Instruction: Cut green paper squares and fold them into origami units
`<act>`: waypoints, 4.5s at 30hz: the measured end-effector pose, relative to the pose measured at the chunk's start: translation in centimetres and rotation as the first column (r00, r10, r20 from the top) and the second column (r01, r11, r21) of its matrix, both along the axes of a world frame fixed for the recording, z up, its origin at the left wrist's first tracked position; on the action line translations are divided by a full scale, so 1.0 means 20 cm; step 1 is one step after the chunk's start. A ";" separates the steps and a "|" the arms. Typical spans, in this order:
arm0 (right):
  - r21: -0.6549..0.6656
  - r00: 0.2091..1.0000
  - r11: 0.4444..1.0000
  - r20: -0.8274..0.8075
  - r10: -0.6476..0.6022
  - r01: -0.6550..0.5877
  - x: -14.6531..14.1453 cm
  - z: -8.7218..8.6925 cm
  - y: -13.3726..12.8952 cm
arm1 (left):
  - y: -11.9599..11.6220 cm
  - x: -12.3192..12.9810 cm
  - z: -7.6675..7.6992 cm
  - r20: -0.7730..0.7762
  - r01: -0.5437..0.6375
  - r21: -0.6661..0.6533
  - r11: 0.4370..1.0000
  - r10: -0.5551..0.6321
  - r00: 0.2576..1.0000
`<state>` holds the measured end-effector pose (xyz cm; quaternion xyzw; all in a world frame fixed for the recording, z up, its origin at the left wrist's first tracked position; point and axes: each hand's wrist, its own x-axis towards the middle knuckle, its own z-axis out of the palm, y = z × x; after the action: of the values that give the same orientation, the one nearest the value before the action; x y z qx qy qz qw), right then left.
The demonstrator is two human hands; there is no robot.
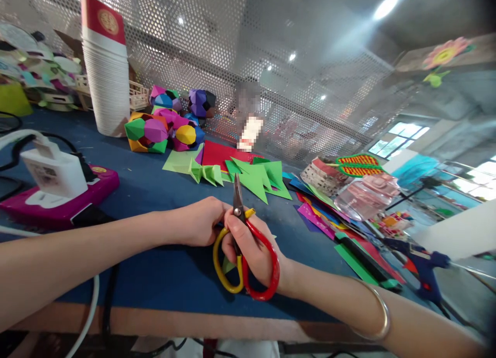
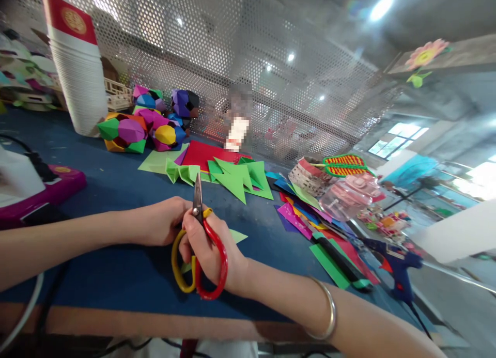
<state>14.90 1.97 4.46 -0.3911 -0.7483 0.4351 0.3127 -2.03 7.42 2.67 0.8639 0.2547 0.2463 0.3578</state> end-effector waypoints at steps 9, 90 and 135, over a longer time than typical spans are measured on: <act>0.032 0.995 0.999 0.090 0.039 -0.042 0.02 0.04 0.01 | 0.00 0.00 -0.01 -0.027 0.015 0.065 0.998 -0.013 1.000; 0.329 0.924 0.938 0.382 -0.023 -0.113 0.32 0.02 0.08 | -0.05 0.04 0.07 0.075 -0.284 -0.282 0.917 0.316 0.946; 0.903 0.883 0.237 0.410 -0.228 -0.358 0.38 -0.01 0.08 | -0.14 0.06 0.11 0.260 -0.069 -0.797 0.601 0.443 0.858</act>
<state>22.55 3.64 4.21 -0.1716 -0.9203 -0.2142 0.2787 -0.75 4.68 4.84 0.5056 0.3728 0.3505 0.6947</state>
